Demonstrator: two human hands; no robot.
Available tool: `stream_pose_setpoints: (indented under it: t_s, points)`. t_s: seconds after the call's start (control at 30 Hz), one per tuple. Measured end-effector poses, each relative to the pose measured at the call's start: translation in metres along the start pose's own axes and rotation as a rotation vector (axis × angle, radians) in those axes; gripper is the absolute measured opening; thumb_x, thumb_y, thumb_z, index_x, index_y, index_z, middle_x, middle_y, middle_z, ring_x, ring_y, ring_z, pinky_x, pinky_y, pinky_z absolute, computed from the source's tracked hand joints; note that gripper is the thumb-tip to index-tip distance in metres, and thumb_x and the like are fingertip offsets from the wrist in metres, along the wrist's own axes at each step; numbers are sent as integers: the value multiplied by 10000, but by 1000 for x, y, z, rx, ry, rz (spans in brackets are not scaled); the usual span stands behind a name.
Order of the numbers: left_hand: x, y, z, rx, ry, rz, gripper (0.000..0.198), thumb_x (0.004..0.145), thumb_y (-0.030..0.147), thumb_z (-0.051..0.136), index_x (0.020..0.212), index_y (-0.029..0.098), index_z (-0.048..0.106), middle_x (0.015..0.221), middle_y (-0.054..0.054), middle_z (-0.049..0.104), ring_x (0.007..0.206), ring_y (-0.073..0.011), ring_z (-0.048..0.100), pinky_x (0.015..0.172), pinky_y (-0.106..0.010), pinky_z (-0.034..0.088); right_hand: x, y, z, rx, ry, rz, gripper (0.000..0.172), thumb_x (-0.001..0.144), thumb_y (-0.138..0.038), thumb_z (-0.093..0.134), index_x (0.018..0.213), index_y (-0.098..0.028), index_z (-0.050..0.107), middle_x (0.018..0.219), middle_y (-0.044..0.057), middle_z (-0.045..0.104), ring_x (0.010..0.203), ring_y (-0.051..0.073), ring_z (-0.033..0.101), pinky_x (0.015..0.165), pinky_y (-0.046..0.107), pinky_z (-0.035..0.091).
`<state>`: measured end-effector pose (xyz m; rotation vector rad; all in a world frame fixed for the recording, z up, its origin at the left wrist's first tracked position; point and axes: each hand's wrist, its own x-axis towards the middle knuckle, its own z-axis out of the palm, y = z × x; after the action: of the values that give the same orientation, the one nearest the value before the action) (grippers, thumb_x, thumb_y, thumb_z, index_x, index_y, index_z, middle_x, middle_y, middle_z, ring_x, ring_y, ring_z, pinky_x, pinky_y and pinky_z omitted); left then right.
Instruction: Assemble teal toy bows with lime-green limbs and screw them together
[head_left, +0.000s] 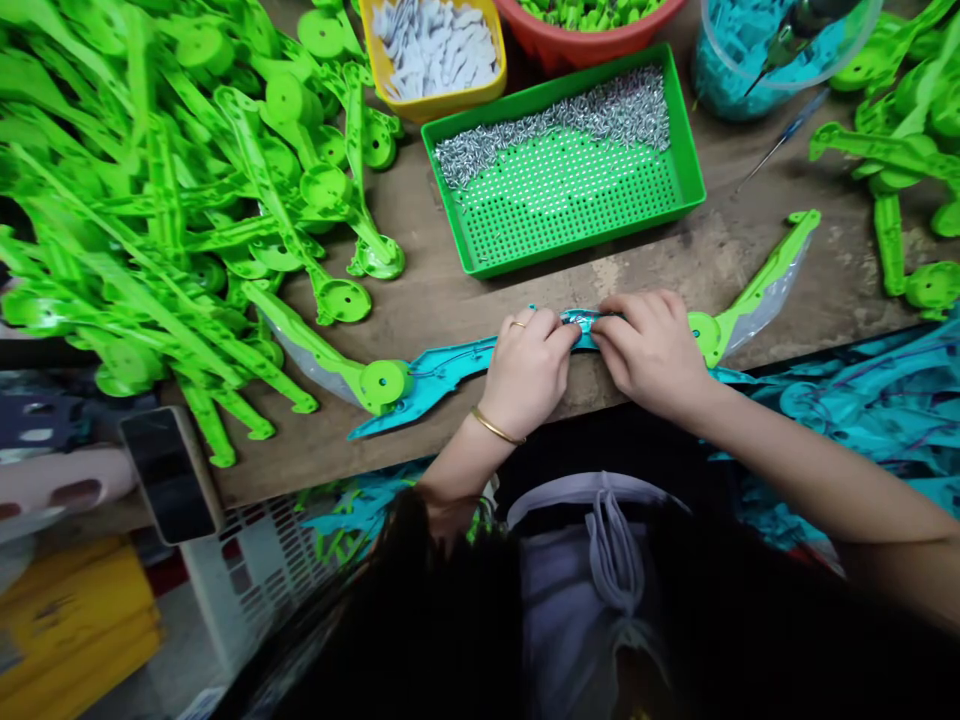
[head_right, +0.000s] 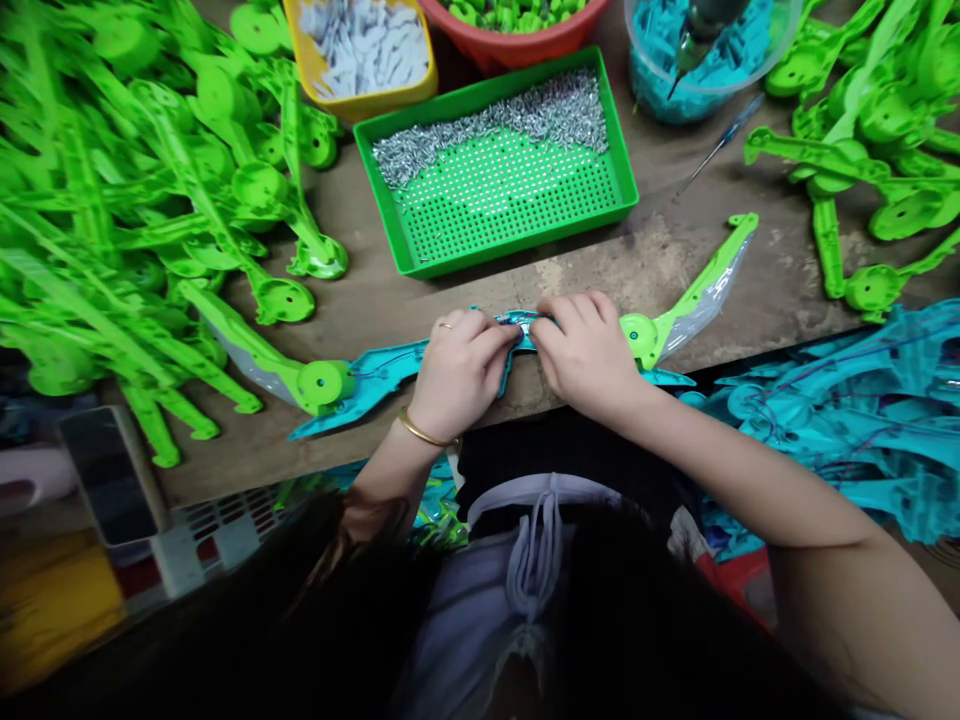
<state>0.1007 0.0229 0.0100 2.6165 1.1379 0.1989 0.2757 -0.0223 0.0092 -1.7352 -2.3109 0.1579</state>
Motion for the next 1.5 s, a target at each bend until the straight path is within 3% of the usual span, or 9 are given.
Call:
stream_pose_setpoints:
  t_s: [0.23, 0.5, 0.87, 1.03, 1.2, 1.37, 1.5]
  points:
    - [-1, -5, 6, 47, 20, 63, 404, 983, 203, 346, 1330, 258, 545, 899, -69, 571, 862, -223, 491, 730, -345, 327, 5, 4, -1, -19, -42, -5, 276, 961, -246, 392, 999, -173, 655, 1129, 101, 632, 1018, 245, 503, 950, 412, 322]
    - [0, -3, 8, 67, 8, 28, 343, 976, 244, 379, 1190, 267, 646, 880, -83, 546, 857, -234, 464, 716, -353, 326, 7, 5, 0, 173, -75, 122, 196, 943, -274, 453, 926, -191, 630, 1076, 85, 649, 1019, 250, 539, 912, 410, 346]
    - [-5, -7, 13, 81, 68, 70, 355, 980, 241, 372, 1207, 246, 646, 841, -82, 538, 814, -226, 458, 703, -351, 325, 17, -1, 1, 144, -114, 298, 153, 893, -240, 477, 831, -177, 602, 928, 100, 656, 902, 260, 560, 807, 388, 336]
    - [-5, -5, 14, 96, 43, 42, 345, 972, 237, 390, 1204, 258, 645, 832, -85, 538, 805, -232, 467, 697, -354, 326, 17, 1, 0, 224, -122, 301, 147, 906, -258, 487, 834, -189, 595, 934, 70, 661, 945, 252, 576, 844, 392, 328]
    - [-4, -2, 14, 72, 6, 6, 341, 972, 241, 385, 1192, 265, 644, 843, -88, 542, 805, -230, 479, 698, -355, 333, 19, -1, 1, 158, -128, 309, 145, 890, -261, 484, 823, -181, 585, 912, 89, 646, 908, 261, 559, 828, 395, 326]
    - [-5, -1, 16, 106, 32, 6, 361, 976, 201, 350, 1180, 249, 644, 828, -93, 554, 788, -232, 481, 674, -360, 318, 21, -1, 4, 90, -124, 308, 121, 863, -246, 492, 802, -184, 575, 901, 102, 640, 892, 267, 551, 827, 403, 331]
    - [-6, -5, 15, 87, 71, 39, 325, 968, 207, 397, 1162, 255, 652, 805, -74, 547, 759, -211, 473, 662, -345, 313, 18, 3, 2, 174, -118, 251, 125, 892, -239, 477, 825, -193, 573, 919, 81, 653, 933, 251, 567, 871, 398, 339]
